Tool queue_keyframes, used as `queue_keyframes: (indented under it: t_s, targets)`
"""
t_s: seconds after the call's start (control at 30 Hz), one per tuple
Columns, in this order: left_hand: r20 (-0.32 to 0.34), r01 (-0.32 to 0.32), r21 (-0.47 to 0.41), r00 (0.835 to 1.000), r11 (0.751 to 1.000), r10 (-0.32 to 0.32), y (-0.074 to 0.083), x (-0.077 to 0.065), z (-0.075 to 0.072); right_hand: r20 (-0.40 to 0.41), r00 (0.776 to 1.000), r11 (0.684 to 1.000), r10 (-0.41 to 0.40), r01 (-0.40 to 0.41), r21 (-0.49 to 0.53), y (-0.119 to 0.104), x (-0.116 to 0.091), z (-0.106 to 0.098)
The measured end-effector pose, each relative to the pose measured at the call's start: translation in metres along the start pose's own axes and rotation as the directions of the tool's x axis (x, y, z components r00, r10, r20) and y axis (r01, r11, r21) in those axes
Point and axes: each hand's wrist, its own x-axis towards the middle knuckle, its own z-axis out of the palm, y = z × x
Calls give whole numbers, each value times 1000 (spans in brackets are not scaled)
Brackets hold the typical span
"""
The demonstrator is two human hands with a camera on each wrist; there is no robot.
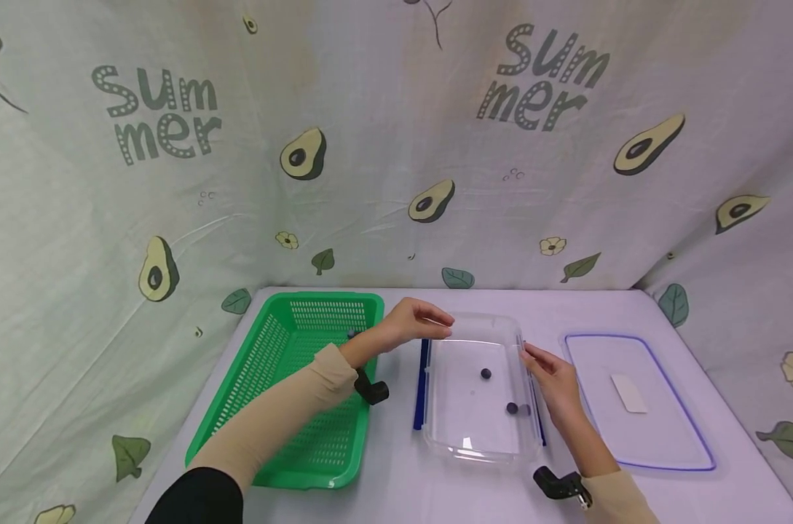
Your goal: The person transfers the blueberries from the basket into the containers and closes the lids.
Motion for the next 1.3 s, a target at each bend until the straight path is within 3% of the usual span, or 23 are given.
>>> queue_keyframes:
  t_s: [0.23, 0.53, 0.9, 1.3]
  targets:
    - [-46, -8, -78, 999, 997, 4, 14, -17, -26, 17, 1000, 1000, 10, -10, 3, -1, 2, 3]
    - [-89, -27, -57, 996, 998, 22, 20, -43, -62, 6, 1000, 999, 27, -27, 30, -4, 2, 7]
    - [-158, 28, -38, 987, 999, -33, -4, -66, -87, -22, 999, 997, 37, -36, 65, 0, -2, 6]
    - [-187, 105, 7, 977, 994, -102, -34, -82, -96, -12, 1000, 996, 29, -28, 82, 0, -2, 6]
